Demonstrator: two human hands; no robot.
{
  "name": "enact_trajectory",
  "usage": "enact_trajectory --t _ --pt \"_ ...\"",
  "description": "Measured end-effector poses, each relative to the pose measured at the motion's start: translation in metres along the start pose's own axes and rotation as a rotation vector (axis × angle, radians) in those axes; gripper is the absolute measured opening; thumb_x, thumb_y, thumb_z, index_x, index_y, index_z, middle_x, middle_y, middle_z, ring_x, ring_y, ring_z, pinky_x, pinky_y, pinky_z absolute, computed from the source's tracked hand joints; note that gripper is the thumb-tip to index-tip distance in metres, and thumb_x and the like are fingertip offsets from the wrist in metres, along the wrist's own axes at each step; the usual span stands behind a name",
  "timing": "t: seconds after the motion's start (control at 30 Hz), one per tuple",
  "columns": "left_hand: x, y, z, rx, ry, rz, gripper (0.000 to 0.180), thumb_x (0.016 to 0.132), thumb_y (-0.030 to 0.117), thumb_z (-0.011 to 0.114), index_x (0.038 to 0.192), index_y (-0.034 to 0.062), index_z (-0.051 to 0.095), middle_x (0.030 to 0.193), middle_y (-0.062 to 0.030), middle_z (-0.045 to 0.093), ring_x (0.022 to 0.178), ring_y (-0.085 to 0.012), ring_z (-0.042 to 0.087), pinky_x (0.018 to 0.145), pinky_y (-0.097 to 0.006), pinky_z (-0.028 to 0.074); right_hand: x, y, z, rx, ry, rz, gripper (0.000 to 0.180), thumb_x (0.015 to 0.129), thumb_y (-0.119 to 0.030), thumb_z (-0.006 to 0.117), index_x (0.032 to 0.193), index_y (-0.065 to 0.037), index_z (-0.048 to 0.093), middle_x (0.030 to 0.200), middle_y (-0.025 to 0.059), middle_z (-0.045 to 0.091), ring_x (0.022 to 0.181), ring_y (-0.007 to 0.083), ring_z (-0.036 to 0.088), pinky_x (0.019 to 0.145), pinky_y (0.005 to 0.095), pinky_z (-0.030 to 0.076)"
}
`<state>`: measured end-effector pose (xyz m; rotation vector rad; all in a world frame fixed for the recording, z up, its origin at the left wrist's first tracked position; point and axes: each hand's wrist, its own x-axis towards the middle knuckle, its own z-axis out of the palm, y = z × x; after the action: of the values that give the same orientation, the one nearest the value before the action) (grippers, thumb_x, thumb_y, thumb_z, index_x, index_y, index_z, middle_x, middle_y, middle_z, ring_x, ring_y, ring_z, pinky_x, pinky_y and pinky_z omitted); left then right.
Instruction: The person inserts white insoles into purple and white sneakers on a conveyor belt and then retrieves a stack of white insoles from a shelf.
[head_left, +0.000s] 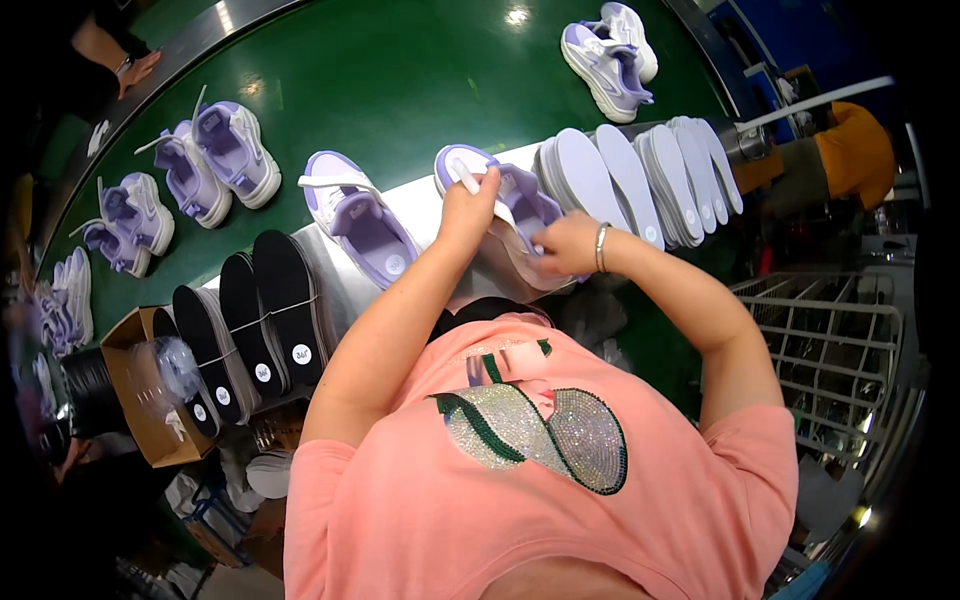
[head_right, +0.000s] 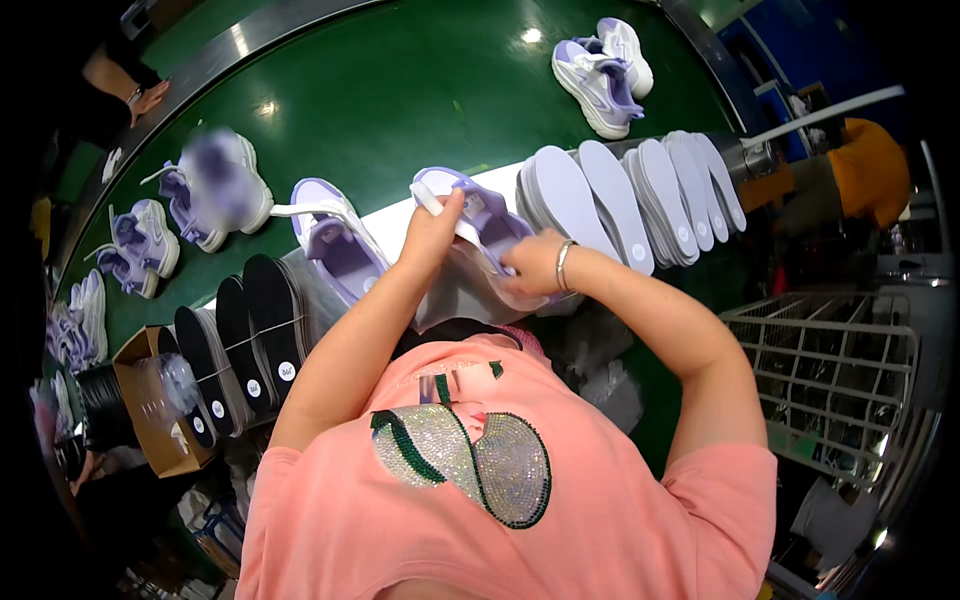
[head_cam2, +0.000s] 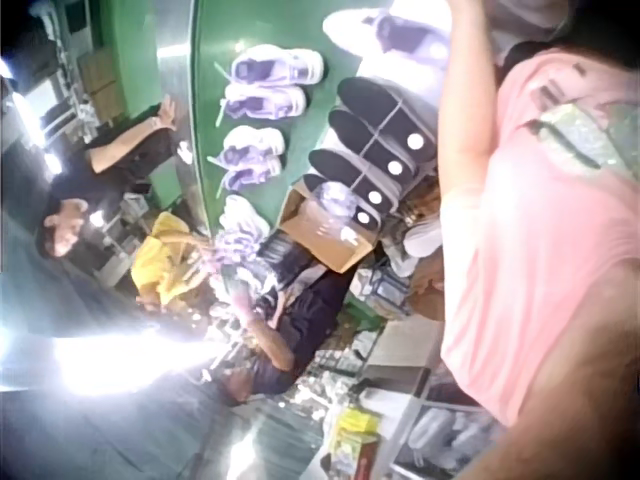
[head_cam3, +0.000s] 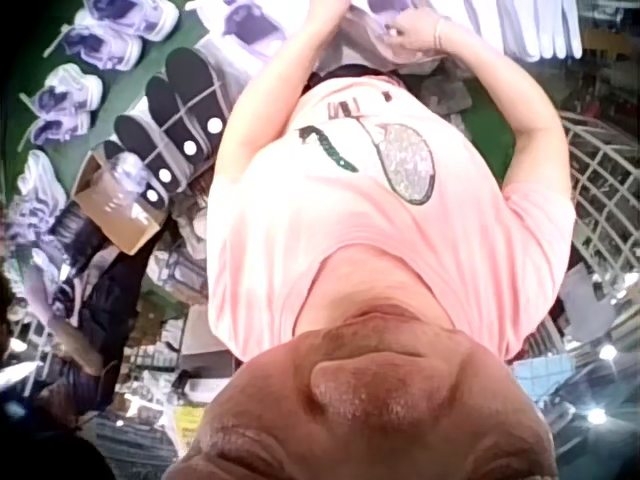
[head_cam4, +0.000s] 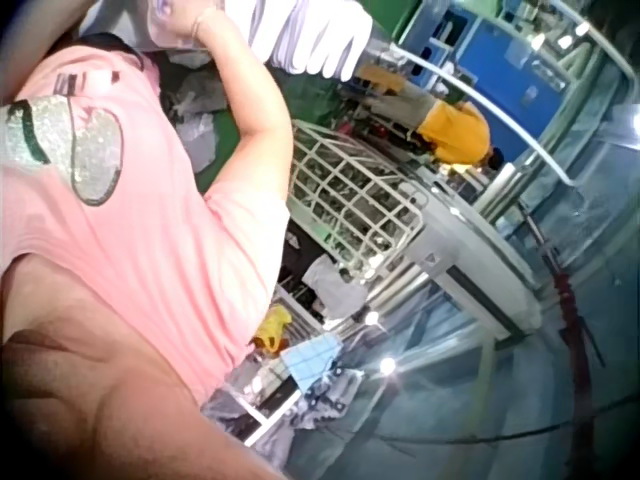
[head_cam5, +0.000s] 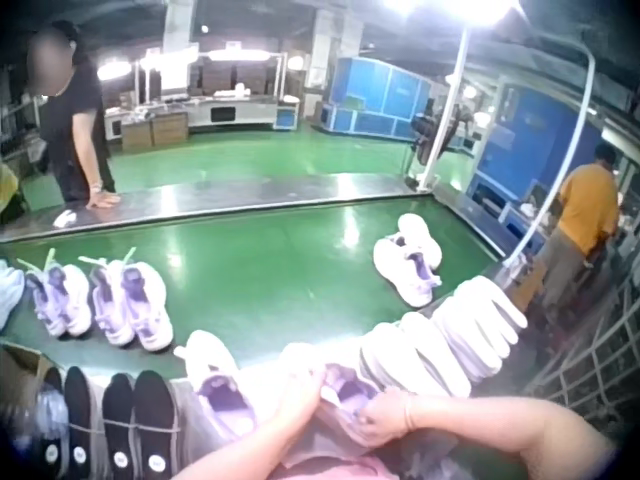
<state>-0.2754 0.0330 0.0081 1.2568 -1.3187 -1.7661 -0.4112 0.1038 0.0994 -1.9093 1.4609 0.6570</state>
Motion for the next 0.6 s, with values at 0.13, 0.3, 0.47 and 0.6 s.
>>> enact_trajectory --t 0.13,0.3,0.47,0.6 --pt "-0.001 0.006 0.001 -0.037 0.025 -0.07 0.044 0.083 0.038 0.048 0.083 -0.0037 0.061 0.071 -0.0149 0.06 0.067 -0.0232 0.058 0.061 -0.033 0.044 0.012 0.002 -0.009 -0.036 0.758 -0.046 0.018 0.076 -0.022 0.052 0.09 -0.013 0.058 0.073 0.0073 0.058 0.07 0.025 0.058 0.063 0.0379 0.043" --pt "0.004 0.004 0.0 -0.101 0.054 -0.143 0.045 0.083 0.038 0.048 0.087 -0.0056 0.06 0.078 -0.0142 0.06 0.07 -0.0217 0.057 0.062 -0.031 0.043 0.035 0.002 0.0 -0.096 0.999 -0.065 0.014 0.074 -0.016 0.054 0.088 -0.013 0.057 0.071 0.0041 0.054 0.07 0.0225 0.057 0.058 0.0363 0.044" --pt "0.006 0.008 -0.001 -0.102 0.014 -0.206 0.045 0.083 0.037 0.048 0.089 -0.0057 0.059 0.078 -0.0127 0.06 0.07 -0.0202 0.056 0.062 -0.031 0.043 0.04 0.014 -0.009 0.066 0.829 -0.052 0.009 0.076 -0.015 0.054 0.083 -0.011 0.058 0.074 0.0025 0.057 0.072 0.0198 0.056 0.059 0.0311 0.044" --pt "0.003 0.011 -0.002 -0.061 0.007 -0.185 0.046 0.083 0.039 0.047 0.087 -0.0055 0.06 0.078 -0.0143 0.06 0.07 -0.021 0.057 0.062 -0.031 0.043 0.033 0.041 -0.015 1.21 0.301 -0.361 0.01 0.079 -0.014 0.054 0.079 -0.005 0.057 0.073 0.0011 0.055 0.068 0.0118 0.052 0.063 0.0245 0.042"
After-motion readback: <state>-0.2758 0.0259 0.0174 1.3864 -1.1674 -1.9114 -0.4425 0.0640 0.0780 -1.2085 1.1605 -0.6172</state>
